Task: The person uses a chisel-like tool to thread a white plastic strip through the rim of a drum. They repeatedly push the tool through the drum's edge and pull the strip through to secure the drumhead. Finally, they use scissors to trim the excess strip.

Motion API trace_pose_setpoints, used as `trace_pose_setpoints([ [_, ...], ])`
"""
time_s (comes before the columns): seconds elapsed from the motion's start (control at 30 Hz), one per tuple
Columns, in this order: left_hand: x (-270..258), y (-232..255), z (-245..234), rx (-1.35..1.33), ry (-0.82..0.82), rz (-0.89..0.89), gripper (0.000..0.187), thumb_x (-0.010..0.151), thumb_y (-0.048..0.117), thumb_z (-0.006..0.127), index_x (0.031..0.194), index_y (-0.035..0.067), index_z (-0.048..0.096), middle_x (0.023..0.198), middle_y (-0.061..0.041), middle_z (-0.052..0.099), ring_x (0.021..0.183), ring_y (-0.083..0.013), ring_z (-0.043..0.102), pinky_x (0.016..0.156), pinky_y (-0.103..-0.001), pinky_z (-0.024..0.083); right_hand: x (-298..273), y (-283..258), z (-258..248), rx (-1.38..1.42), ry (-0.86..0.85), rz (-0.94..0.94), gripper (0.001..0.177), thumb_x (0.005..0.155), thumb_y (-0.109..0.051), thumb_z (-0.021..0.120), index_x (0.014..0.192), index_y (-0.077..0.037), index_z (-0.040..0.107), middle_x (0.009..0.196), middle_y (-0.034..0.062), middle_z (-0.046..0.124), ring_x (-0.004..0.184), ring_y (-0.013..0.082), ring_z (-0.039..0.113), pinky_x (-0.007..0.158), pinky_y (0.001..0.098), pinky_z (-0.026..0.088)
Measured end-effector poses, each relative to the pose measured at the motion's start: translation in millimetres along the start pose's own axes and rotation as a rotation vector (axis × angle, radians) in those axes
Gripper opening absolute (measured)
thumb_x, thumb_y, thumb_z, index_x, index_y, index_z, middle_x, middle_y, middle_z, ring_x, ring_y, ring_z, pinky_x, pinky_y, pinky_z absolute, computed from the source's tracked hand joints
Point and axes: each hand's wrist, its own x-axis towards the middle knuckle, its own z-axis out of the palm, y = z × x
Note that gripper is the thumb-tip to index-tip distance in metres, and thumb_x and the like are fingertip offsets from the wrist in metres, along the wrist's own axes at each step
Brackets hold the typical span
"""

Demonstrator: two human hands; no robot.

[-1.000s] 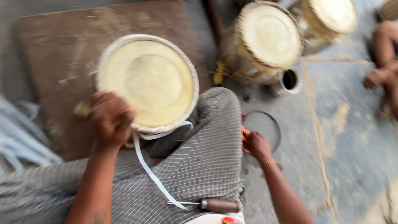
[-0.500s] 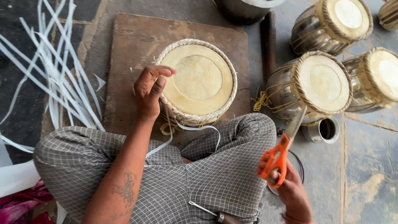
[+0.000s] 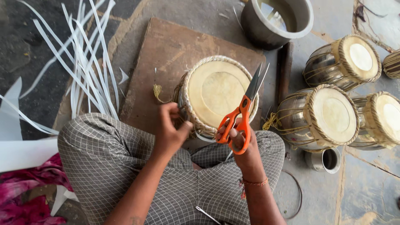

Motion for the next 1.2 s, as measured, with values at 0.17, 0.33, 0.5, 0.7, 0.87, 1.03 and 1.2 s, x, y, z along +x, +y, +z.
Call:
trace_pose_setpoints([
  [0.17, -7.3, -4.1, 9.7, 0.4, 0.002, 0.276, 0.062, 0.077, 0.015, 0.078, 0.128, 0.004, 0.046, 0.112, -0.02, 0.063, 0.102, -0.0355, 0.066, 0.085, -0.047, 0.053, -29.7, -26.8, -1.9, -0.352, -0.048, 0.041, 0.064, 0.091, -0.049, 0.069, 0.129, 0.001, 0.057, 0.104, 0.0091, 0.068, 0.094, 0.0178, 0.066, 0.085, 0.0336, 0.053],
  [0.33, -8.9, -4.9, 6.5, 0.185, -0.084, -0.134, 0.038, 0.08, 0.008, 0.069, 0.115, 0.004, 0.056, 0.087, -0.011, 0.07, 0.08, -0.0266, 0.073, 0.073, -0.04, 0.057, -82.1, -34.0, -20.6, -0.388, -0.194, 0.474, 0.089, 0.073, -0.063, 0.079, 0.129, 0.004, 0.061, 0.092, 0.0097, 0.065, 0.083, 0.0171, 0.06, 0.073, 0.0312, 0.049],
  [0.5, 0.5, -20.8, 1.1, -0.356, -0.258, -0.575, 0.025, 0.079, 0.01, 0.074, 0.101, 0.002, 0.065, 0.082, -0.005, 0.068, 0.068, -0.0162, 0.062, 0.059, -0.034, 0.054, -94.1, -13.3, -38.3, -0.428, -0.215, 0.784, 0.087, 0.065, -0.06, 0.084, 0.126, -0.002, 0.06, 0.091, 0.0082, 0.067, 0.081, 0.0168, 0.066, 0.069, 0.0304, 0.053],
  [0.7, -3.6, -13.5, -1.4, -0.373, -0.2, -0.611, 0.033, 0.082, 0.027, 0.079, 0.103, 0.008, 0.063, 0.08, -0.005, 0.065, 0.065, -0.0134, 0.058, 0.054, -0.031, 0.05, -70.5, -6.4, -32.4, -0.564, -0.194, 0.795, 0.067, 0.076, -0.05, 0.081, 0.114, 0.001, 0.063, 0.081, 0.0088, 0.069, 0.069, 0.0137, 0.064, 0.053, 0.0254, 0.047],
  [0.87, -8.1, -13.7, 2.6, 0.077, -0.134, -0.034, 0.044, 0.07, 0.018, 0.091, 0.1, 0.005, 0.062, 0.097, -0.007, 0.064, 0.08, -0.0166, 0.067, 0.07, -0.033, 0.058, -60.1, -13.6, -26.2, -0.579, -0.248, 0.768, 0.055, 0.083, -0.044, 0.076, 0.113, 0.0, 0.063, 0.077, 0.007, 0.068, 0.065, 0.0107, 0.061, 0.05, 0.0241, 0.045],
  [1.03, -3.4, -22.9, 4.1, 0.056, -0.152, -0.12, 0.037, 0.067, 0.013, 0.09, 0.091, 0.004, 0.063, 0.098, -0.009, 0.065, 0.082, -0.0182, 0.069, 0.074, -0.033, 0.059, -50.3, -16.4, -19.3, -0.602, -0.242, 0.766, 0.052, 0.085, -0.041, 0.077, 0.112, 0.002, 0.063, 0.074, 0.0051, 0.063, 0.06, 0.01, 0.052, 0.049, 0.0243, 0.039],
  [1.2, 0.5, -21.0, -4.9, -0.647, -0.186, -0.544, 0.03, 0.078, 0.013, 0.078, 0.103, 0.007, 0.063, 0.097, -0.012, 0.068, 0.084, -0.0181, 0.066, 0.071, -0.032, 0.05, -40.9, -25.7, -13.7, -0.598, -0.261, 0.734, 0.047, 0.089, -0.039, 0.074, 0.112, 0.002, 0.065, 0.075, 0.0037, 0.065, 0.064, 0.0087, 0.057, 0.054, 0.0226, 0.043],
])
